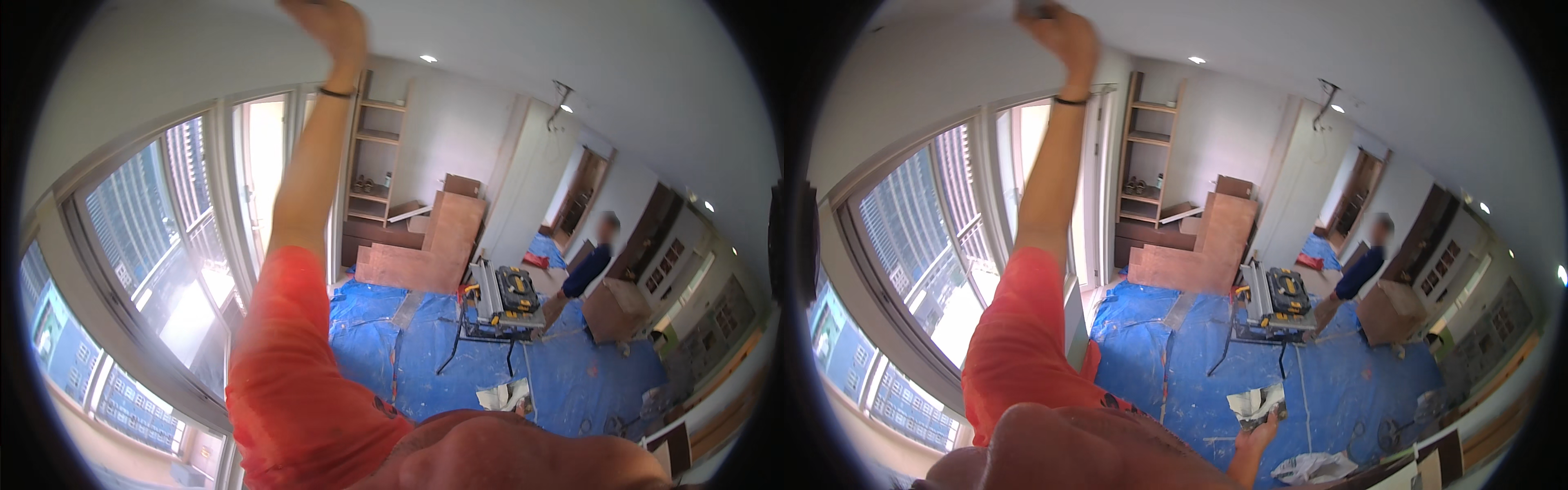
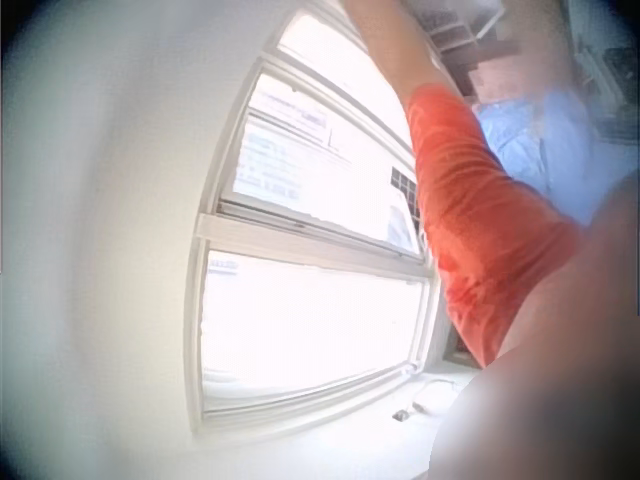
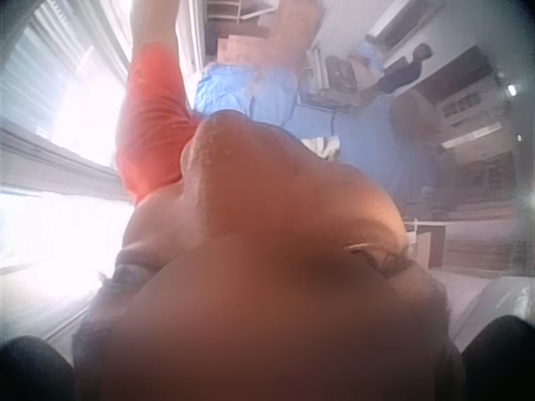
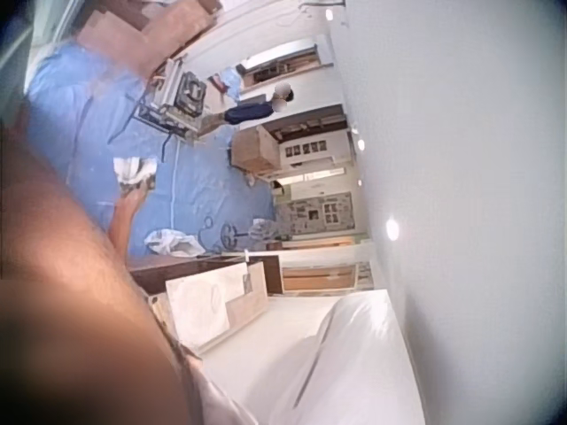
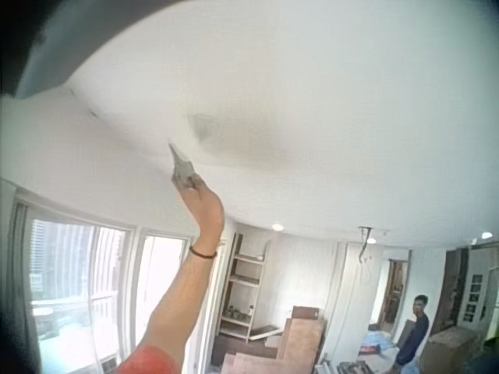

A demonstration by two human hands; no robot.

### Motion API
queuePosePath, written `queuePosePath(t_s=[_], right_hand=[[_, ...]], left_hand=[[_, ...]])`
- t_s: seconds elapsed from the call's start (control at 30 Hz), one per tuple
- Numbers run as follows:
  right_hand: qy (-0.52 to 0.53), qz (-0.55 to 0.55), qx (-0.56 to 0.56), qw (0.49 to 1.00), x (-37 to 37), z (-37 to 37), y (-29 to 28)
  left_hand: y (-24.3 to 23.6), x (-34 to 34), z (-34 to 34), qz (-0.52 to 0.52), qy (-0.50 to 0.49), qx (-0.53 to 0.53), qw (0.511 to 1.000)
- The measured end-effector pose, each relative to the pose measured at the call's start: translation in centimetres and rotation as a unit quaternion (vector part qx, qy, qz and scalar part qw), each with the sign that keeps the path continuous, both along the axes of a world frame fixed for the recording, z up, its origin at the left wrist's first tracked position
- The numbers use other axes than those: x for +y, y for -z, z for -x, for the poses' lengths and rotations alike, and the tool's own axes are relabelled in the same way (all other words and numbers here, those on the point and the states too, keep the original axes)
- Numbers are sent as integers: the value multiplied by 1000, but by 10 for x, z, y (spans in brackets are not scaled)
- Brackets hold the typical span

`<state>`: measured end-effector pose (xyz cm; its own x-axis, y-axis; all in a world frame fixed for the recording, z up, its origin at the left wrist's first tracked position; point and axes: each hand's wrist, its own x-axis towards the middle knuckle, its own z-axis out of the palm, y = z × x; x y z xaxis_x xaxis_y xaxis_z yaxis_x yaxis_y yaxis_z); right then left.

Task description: The person uses a trowel and hawk to apply plaster to the ceiling near a window. They repeatedly scoop plaster from the hawk and spread it onto the ceiling surface.

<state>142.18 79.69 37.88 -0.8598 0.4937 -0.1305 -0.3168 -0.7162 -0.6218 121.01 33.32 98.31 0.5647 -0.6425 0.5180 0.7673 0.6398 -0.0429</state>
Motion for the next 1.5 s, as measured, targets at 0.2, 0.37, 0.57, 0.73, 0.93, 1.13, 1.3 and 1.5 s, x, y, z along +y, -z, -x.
queuePosePath(t_s=[0.2,0.37,0.57,0.73,0.93,1.13,1.3,1.5], right_hand=[[-42,-28,-15,999,-21,38,-18],[-83,-9,12,996,-41,55,-26],[-78,21,5,997,-46,54,-3],[-50,23,-23,998,-41,17,-15],[-17,0,-29,999,-5,-22,-4],[24,15,-24,999,21,-66,-20],[56,30,-4,998,25,-106,-44],[51,23,-4,998,37,-124,-38]], left_hand=[[-55,-218,-71,-59,-114,108,986],[-68,-281,-95,-54,-60,26,996],[-78,-247,-109,-14,-128,46,991],[-99,-252,-80,-12,-77,62,995],[-84,-102,-68,-47,-51,18,997],[-85,73,-66,-26,-63,53,996],[-77,244,-95,29,-24,99,994],[33,305,-104,370,105,38,922]])
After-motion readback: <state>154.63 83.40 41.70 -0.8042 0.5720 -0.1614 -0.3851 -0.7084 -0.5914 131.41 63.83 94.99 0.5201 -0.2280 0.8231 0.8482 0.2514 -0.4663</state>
